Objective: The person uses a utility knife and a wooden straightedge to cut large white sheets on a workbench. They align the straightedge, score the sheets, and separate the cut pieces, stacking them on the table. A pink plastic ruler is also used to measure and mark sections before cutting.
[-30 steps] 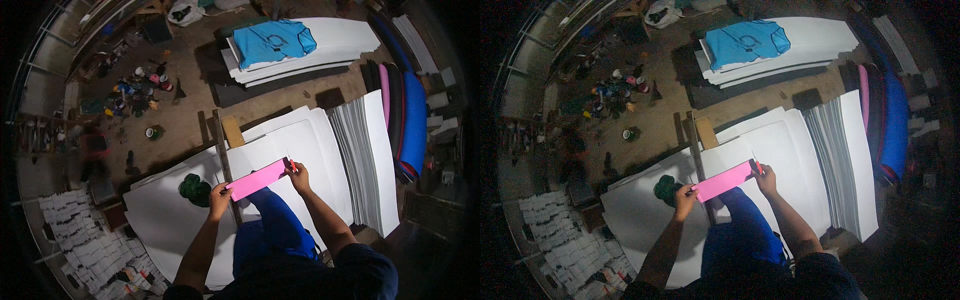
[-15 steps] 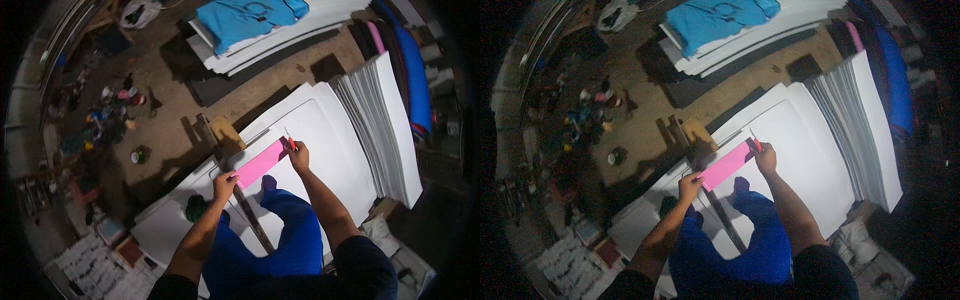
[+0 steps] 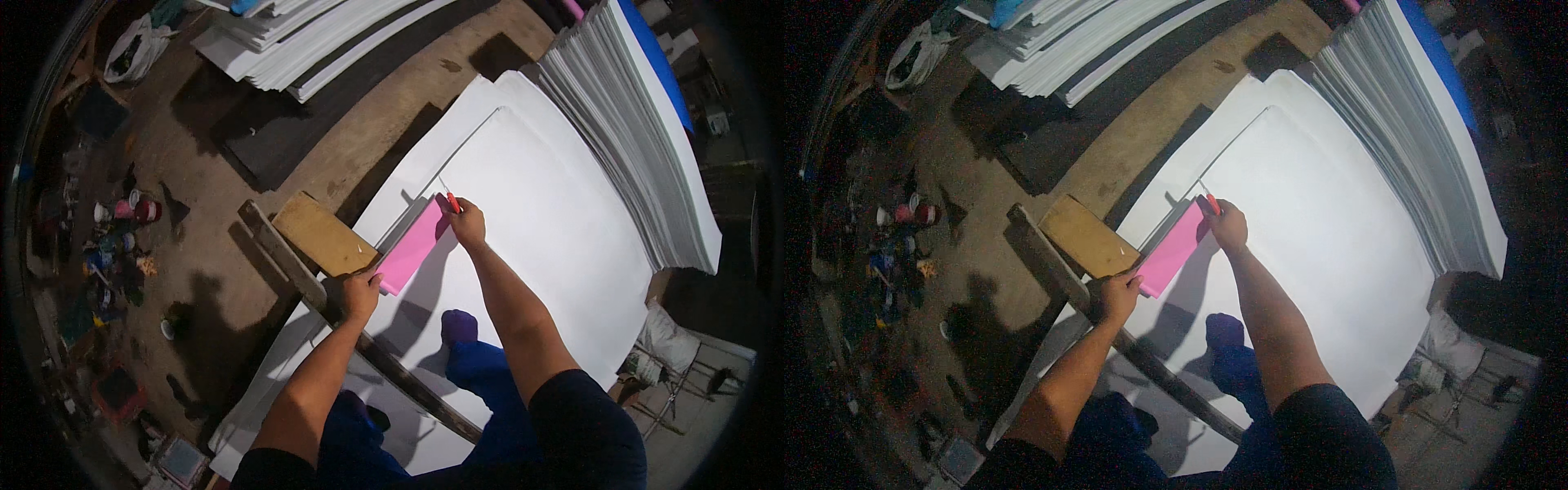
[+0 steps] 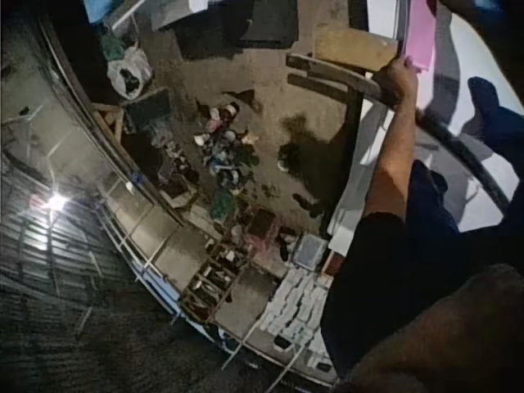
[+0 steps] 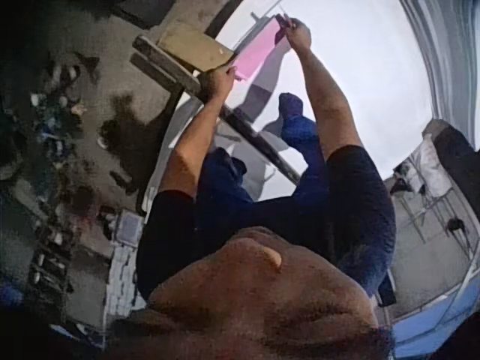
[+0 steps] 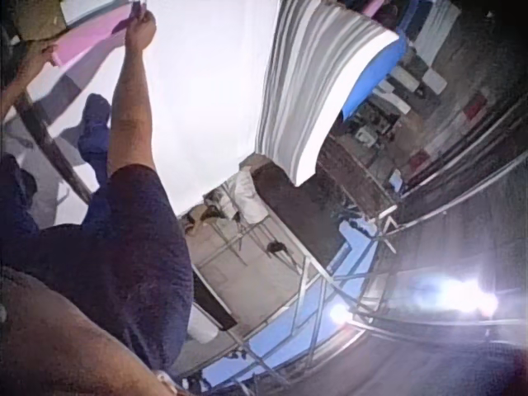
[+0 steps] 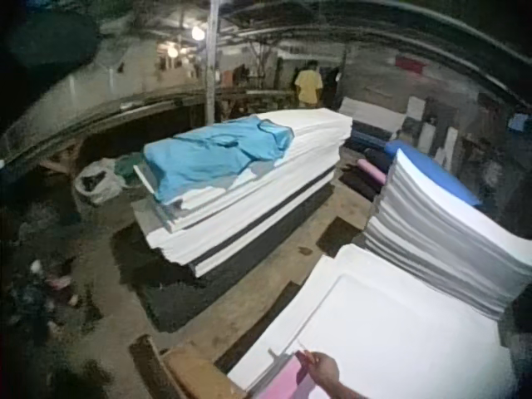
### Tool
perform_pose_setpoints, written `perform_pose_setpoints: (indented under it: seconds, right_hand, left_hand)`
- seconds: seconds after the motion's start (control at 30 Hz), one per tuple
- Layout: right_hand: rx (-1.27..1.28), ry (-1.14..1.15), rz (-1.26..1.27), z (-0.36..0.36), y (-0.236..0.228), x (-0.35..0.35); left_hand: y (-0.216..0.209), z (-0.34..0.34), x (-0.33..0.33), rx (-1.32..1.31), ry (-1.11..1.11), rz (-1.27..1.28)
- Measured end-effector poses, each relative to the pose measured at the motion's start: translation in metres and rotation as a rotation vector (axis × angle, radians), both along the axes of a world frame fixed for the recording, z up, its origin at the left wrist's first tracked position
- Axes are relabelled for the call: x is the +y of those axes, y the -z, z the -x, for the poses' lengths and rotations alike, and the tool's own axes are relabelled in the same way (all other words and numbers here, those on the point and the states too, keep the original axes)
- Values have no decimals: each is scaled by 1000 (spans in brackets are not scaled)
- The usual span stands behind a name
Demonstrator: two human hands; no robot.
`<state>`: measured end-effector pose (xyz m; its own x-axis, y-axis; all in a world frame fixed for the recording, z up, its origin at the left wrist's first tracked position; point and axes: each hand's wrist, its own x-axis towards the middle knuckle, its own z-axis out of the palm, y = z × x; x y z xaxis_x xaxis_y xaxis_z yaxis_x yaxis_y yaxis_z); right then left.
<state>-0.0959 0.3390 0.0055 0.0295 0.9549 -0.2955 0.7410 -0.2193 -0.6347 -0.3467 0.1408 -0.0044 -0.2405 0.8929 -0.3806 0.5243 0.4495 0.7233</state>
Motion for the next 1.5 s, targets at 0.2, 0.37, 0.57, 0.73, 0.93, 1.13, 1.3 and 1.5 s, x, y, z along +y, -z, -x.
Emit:
perform_pose_setpoints:
  seconds: [0.2,0.37,0.57,0.73,0.93,1.13,1.3,1.5]
  right_hand:
    - [17,129,10,5,50,0]
    - [34,144,112,18,31,-3]
    - [-53,84,62,21,29,1]
    - [-107,86,30,15,43,1]
    - [-154,58,26,17,36,4]
    - [-173,18,78,19,34,8]
    - [-110,227,-179,24,44,-27]
    - [82,-108,-155,38,48,-170]
  left_hand:
    - [49,5,8,81,147,-90]
    - [44,12,17,78,189,-23]
    - [40,17,18,198,241,9]
    - [16,16,31,321,306,102]
    - [26,27,80,162,499,167]
    - [74,35,107,-58,656,267]
    - [69,34,116,-81,697,266]
    - [75,42,112,-158,656,266]
